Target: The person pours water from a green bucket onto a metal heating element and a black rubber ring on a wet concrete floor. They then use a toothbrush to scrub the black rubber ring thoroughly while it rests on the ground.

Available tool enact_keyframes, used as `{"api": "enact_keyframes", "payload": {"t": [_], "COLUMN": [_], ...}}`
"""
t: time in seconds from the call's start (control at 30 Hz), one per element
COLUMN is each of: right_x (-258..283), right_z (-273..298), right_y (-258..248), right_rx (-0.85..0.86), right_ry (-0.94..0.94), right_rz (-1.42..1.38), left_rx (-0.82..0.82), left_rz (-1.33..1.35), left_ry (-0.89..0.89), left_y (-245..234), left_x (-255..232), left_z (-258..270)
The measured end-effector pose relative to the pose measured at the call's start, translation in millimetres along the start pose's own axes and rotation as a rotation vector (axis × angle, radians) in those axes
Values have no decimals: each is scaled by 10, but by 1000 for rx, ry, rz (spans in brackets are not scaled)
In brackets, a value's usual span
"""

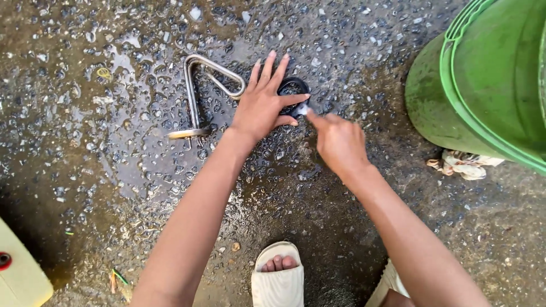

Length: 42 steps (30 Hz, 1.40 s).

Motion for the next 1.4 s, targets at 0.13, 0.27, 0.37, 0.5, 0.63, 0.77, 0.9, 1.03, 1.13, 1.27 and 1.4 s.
{"api": "enact_keyframes", "payload": {"t": [0.13,0.27,0.37,0.5,0.63,0.77,0.9,1.03,1.13,1.27,1.4], "right_x": [191,173,179,111,4,312,59,-111,-230,-224,-310], "right_z": [55,-18,-1,70,62,663,1453,1479,1082,882,771], "right_y": [-9,-112,-57,57,-375,-1126,-1492,-1339,-1003,-800,-659], "right_rx": [133,60,76,48,131,466,892,801,342,-18,-8], "right_ry": [69,215,-16,43,-157,-313,-328,-147,7,139,127], "right_rz": [-12,-87,14,-3,240,340,353,245,-75,-453,-526], "left_rx": [15,32,32,81,52,125,126,433,469,325,49], "left_rz": [17,1,-15,-12,-109,-190,-434,-459,-307,14,416], "left_ry": [-11,-23,-1,-31,-42,-45,68,78,-82,-356,-588], "left_y": [-36,-12,-30,-80,45,106,180,215,59,15,161], "left_x": [-15,4,-16,-20,-32,-42,-2,-92,-264,-580,-760], "left_z": [15,35,-8,77,84,187,191,209,246,440,538]}}
Point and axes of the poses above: each hand's wrist, its own z-axis away from the middle knuckle, its own y-axis out of the palm, x = y × z, the point moved 2 cm from there along -z, towards the middle knuckle, and after that the axes turned 8 degrees about -z, right-handed, at the moved point
